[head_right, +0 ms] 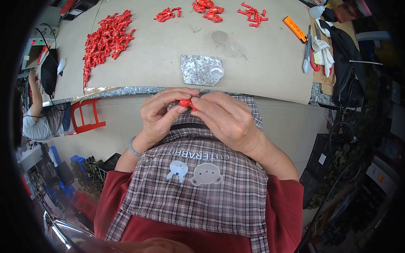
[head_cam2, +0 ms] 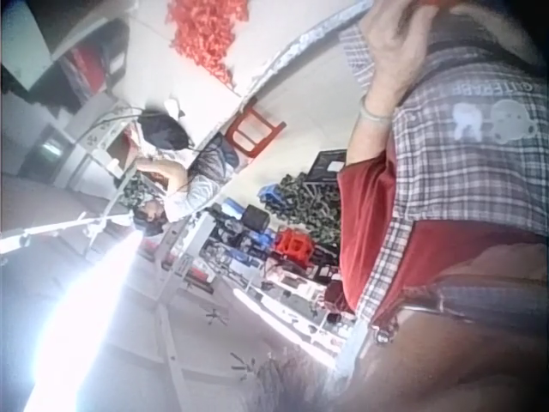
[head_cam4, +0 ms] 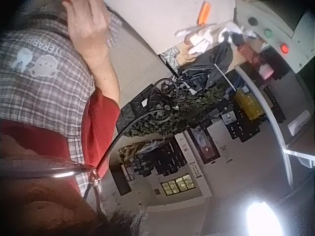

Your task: The person assembles small red plastic components by hand at a workbench.

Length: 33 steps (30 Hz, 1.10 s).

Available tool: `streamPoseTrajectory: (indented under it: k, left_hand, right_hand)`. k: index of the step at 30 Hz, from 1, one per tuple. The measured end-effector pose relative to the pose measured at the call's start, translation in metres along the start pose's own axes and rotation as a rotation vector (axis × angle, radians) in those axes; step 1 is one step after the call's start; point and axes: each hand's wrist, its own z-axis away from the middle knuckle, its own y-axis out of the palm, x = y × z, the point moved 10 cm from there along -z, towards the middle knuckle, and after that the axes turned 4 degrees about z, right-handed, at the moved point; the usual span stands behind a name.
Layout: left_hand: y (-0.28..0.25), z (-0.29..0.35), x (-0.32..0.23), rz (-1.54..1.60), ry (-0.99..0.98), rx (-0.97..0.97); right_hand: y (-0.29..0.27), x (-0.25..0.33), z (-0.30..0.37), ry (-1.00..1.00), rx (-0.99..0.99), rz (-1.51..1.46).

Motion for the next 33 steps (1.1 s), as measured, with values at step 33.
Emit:
streamPoseTrajectory:
  k: [33]
  left_hand:
    - [0.002,0.001,0.033,0.861,-0.416,0.01]
  right_hand:
    - [0.032,-0.041,-0.036,0.288,0.244,-0.357]
